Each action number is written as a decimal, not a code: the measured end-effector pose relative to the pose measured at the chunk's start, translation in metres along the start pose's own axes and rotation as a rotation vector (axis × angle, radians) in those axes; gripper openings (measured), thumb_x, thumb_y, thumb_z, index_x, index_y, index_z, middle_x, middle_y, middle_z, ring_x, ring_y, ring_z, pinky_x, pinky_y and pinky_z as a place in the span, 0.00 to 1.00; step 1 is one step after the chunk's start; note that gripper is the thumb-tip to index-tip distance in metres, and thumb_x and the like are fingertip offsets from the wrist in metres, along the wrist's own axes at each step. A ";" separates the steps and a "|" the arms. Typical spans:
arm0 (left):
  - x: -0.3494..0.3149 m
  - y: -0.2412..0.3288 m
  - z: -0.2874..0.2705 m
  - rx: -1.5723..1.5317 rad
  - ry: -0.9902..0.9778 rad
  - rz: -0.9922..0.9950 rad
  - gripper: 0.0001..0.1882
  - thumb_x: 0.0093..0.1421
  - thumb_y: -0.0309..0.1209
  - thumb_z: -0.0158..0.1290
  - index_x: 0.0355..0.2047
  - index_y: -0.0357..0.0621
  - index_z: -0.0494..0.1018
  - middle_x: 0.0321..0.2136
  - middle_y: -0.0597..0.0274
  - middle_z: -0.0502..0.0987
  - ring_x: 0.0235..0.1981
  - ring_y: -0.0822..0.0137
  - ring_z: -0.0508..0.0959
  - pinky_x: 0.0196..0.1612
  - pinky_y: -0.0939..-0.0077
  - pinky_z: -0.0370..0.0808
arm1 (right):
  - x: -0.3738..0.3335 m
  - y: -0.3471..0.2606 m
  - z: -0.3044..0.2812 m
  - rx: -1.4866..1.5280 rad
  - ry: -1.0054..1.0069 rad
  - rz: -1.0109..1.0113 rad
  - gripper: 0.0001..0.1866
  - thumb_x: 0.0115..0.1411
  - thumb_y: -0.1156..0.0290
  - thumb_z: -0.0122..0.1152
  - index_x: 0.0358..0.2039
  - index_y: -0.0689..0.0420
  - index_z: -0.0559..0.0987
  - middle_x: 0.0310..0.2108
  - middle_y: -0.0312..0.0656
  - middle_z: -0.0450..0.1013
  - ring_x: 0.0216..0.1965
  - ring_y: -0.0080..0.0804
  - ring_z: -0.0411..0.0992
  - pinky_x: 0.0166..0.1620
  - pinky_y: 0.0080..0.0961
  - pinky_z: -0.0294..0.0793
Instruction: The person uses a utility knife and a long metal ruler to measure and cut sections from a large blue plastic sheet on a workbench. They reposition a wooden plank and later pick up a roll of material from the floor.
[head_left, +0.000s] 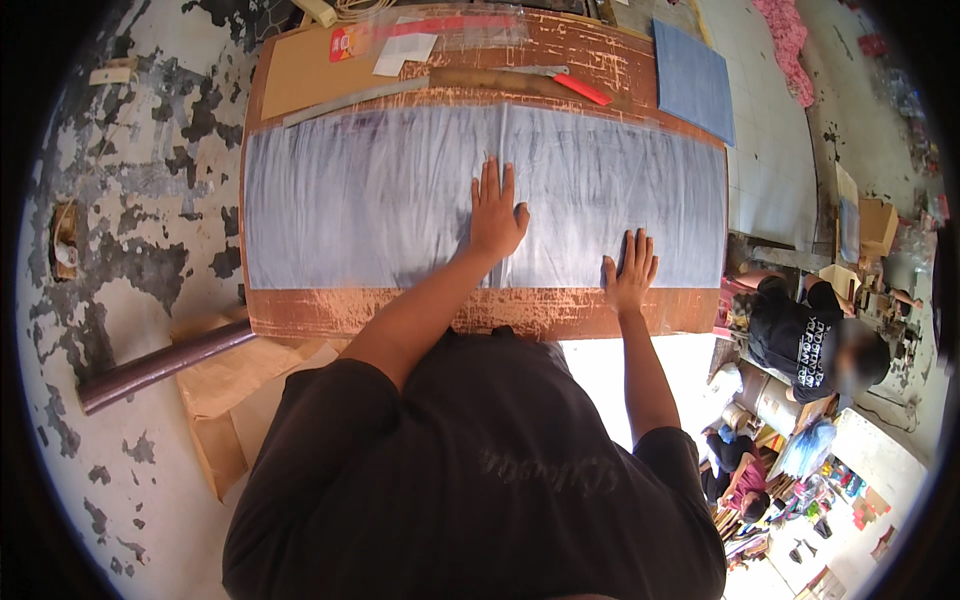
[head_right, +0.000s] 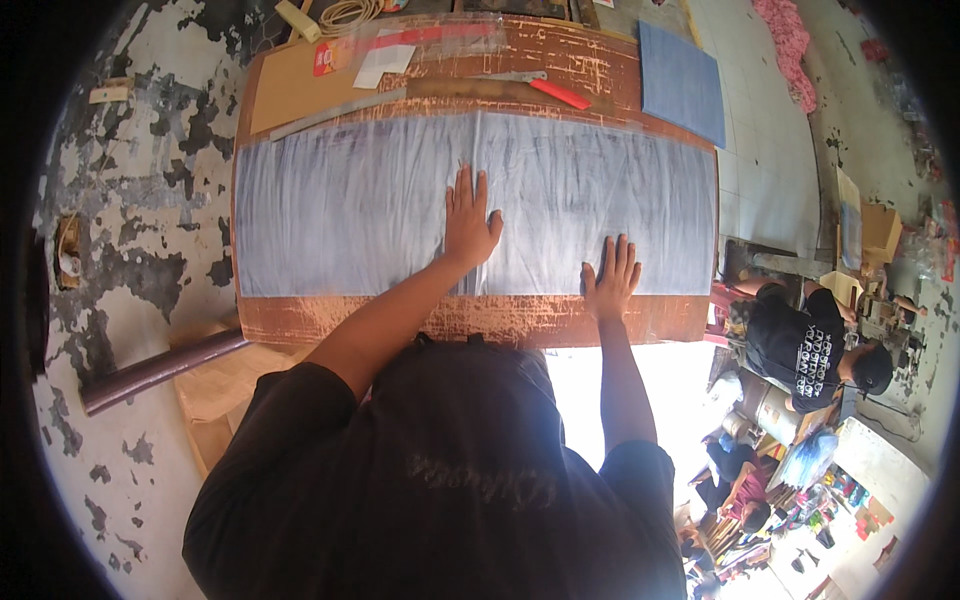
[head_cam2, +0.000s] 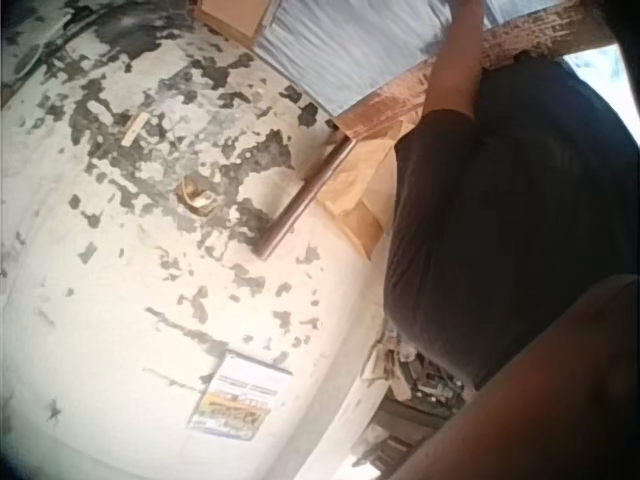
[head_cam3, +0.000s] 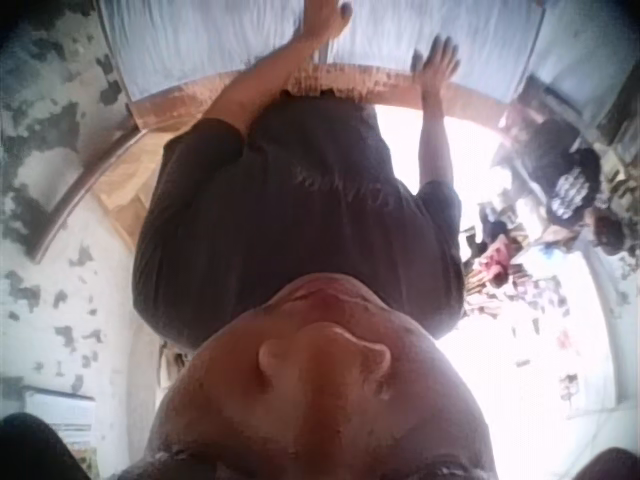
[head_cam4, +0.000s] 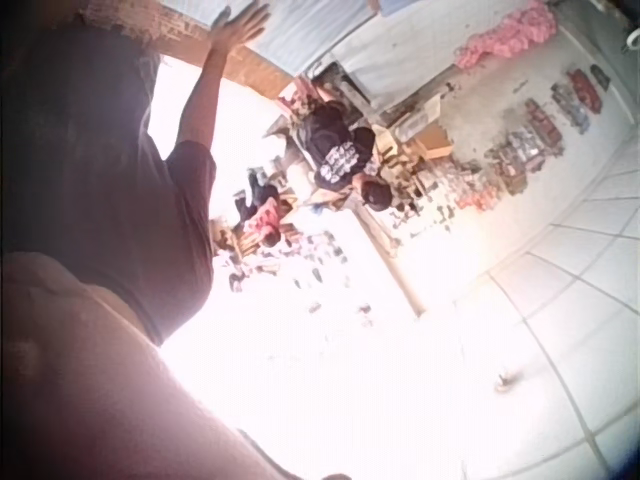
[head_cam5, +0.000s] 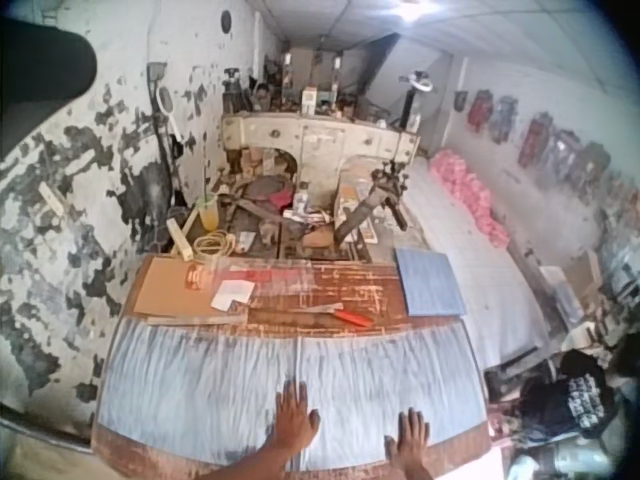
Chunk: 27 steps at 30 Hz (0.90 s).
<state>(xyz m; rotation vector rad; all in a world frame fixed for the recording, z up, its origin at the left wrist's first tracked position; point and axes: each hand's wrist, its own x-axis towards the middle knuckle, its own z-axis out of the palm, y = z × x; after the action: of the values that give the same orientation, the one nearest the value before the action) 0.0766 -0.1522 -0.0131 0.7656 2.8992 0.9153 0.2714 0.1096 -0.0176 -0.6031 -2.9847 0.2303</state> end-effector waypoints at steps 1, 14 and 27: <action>0.000 0.001 0.000 0.003 0.009 -0.005 0.41 0.67 0.38 0.52 0.74 0.34 0.51 0.75 0.31 0.44 0.77 0.38 0.45 0.75 0.38 0.45 | 0.000 -0.001 -0.001 0.002 -0.003 0.002 0.42 0.72 0.38 0.42 0.77 0.50 0.56 0.80 0.44 0.45 0.80 0.49 0.39 0.77 0.57 0.34; 0.002 0.004 0.004 0.105 -0.038 -0.038 0.35 0.73 0.40 0.45 0.75 0.41 0.52 0.77 0.40 0.43 0.78 0.42 0.45 0.76 0.40 0.46 | 0.002 0.004 0.000 0.021 0.008 0.001 0.42 0.70 0.39 0.46 0.76 0.51 0.59 0.79 0.47 0.47 0.79 0.52 0.42 0.75 0.61 0.36; -0.012 0.023 0.018 0.082 0.108 -0.193 0.38 0.76 0.38 0.44 0.77 0.34 0.42 0.76 0.43 0.50 0.78 0.45 0.47 0.76 0.40 0.45 | 0.036 0.075 -0.024 0.266 0.102 -0.006 0.35 0.61 0.55 0.67 0.66 0.52 0.70 0.68 0.46 0.63 0.69 0.52 0.59 0.67 0.54 0.56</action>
<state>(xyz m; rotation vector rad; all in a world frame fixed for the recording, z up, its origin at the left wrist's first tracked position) 0.1001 -0.1312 -0.0174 0.4405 3.0522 0.8479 0.2697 0.1951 -0.0039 -0.5567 -2.7915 0.5667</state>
